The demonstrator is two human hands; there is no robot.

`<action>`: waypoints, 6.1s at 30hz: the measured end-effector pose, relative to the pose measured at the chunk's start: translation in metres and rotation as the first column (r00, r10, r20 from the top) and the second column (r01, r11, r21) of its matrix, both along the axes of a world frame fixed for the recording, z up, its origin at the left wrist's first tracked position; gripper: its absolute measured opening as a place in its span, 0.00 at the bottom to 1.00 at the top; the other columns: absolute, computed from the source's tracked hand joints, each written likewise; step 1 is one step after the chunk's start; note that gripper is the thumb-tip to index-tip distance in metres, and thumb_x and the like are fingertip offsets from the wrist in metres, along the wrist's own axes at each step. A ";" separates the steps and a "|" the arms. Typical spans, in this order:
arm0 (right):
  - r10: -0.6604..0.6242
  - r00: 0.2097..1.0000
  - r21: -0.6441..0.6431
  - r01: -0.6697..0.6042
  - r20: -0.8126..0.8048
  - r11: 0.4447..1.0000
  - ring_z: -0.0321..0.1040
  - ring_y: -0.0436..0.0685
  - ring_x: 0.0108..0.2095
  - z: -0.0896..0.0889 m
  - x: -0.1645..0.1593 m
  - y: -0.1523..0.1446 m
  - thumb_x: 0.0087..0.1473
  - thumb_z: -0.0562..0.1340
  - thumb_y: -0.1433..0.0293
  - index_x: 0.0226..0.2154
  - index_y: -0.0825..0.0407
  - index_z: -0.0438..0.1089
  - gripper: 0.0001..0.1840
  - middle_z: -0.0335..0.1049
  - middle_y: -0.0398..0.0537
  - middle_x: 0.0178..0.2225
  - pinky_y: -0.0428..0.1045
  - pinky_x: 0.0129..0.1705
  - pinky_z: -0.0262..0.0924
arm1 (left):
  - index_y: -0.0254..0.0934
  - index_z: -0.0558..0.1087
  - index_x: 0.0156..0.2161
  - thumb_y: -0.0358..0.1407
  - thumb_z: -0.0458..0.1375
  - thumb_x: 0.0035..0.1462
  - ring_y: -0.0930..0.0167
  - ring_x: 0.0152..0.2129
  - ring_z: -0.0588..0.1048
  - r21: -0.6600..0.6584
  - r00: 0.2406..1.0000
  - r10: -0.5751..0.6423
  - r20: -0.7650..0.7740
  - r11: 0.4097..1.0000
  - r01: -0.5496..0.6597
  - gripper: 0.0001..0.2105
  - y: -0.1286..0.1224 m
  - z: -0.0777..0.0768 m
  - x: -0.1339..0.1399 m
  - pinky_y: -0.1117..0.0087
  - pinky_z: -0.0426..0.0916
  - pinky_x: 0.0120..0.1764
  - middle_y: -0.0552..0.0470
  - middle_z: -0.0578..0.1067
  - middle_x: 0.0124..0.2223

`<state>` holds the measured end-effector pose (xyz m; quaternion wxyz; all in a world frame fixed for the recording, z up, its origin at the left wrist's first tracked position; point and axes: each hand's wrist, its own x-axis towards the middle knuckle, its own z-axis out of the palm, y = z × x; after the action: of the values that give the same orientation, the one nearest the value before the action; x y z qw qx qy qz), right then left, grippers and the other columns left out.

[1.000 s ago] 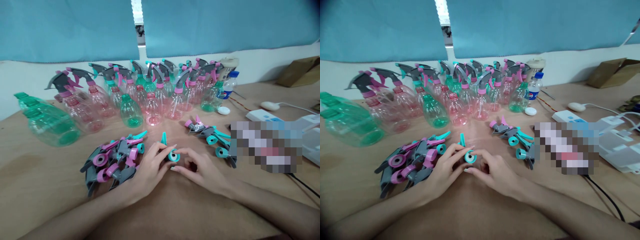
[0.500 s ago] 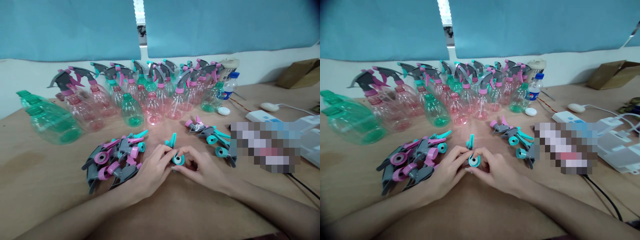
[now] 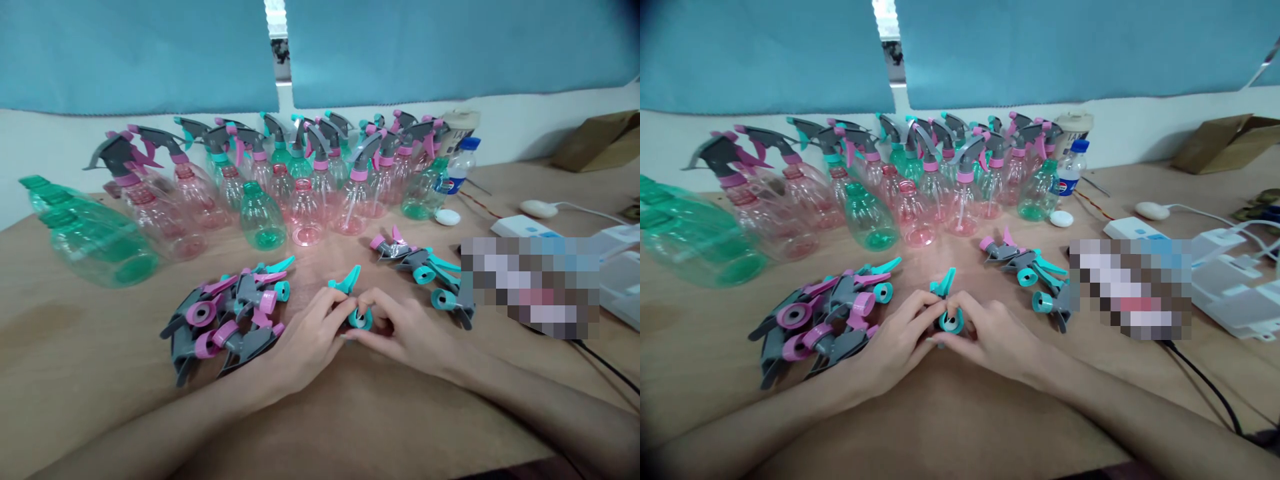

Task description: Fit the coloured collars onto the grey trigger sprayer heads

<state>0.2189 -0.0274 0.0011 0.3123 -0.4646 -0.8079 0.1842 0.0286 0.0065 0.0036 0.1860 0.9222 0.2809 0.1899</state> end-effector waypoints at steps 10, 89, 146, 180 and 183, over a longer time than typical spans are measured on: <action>0.064 0.996 0.045 -0.062 -0.058 0.997 0.57 0.46 0.20 -0.005 -0.001 -0.002 0.58 0.58 0.64 0.25 0.51 0.57 0.13 0.60 0.38 0.21 0.43 0.23 0.50 | 0.34 0.66 0.47 0.30 0.48 0.64 0.66 0.39 0.68 0.083 0.998 -0.053 0.013 0.995 0.052 0.09 0.001 -0.003 0.000 0.66 0.68 0.38 0.45 0.69 0.42; 0.019 0.979 -0.055 -0.031 -0.202 0.998 0.60 0.47 0.22 -0.002 0.009 0.001 0.55 0.59 0.69 0.35 0.52 0.66 0.04 0.63 0.39 0.23 0.44 0.25 0.54 | 0.38 0.65 0.50 0.33 0.52 0.63 0.67 0.40 0.71 0.028 0.987 0.028 0.161 0.999 -0.033 0.11 0.002 -0.004 -0.003 0.63 0.70 0.42 0.48 0.69 0.44; -0.059 0.976 -0.074 0.044 -0.211 0.996 0.57 0.46 0.19 -0.005 0.006 0.003 0.57 0.58 0.67 0.36 0.51 0.64 0.05 0.59 0.36 0.20 0.42 0.21 0.50 | 0.38 0.68 0.49 0.31 0.56 0.59 0.71 0.34 0.71 -0.044 0.964 0.115 0.239 0.993 -0.107 0.12 0.004 -0.002 -0.003 0.67 0.71 0.38 0.50 0.68 0.41; -0.051 0.993 0.241 0.025 0.103 0.970 0.69 0.52 0.26 0.000 0.005 0.000 0.62 0.52 0.58 0.35 0.53 0.72 0.19 0.74 0.48 0.27 0.45 0.28 0.58 | 0.41 0.64 0.55 0.30 0.52 0.62 0.70 0.34 0.70 0.052 0.966 0.017 0.258 0.998 -0.031 0.16 0.004 -0.004 -0.005 0.67 0.72 0.35 0.49 0.68 0.41; 0.001 0.999 0.135 -0.006 0.036 0.991 0.69 0.50 0.26 -0.002 0.006 -0.001 0.61 0.53 0.58 0.36 0.52 0.71 0.17 0.74 0.45 0.27 0.45 0.29 0.59 | 0.41 0.63 0.55 0.28 0.52 0.62 0.70 0.35 0.70 0.070 0.955 0.049 0.294 0.995 -0.072 0.17 0.004 -0.007 -0.005 0.66 0.72 0.35 0.49 0.67 0.41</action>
<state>0.2245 -0.0285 -0.0012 0.3283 -0.4440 -0.8248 0.1212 0.0233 0.0109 -0.0033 0.1825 0.8817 0.2706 0.3407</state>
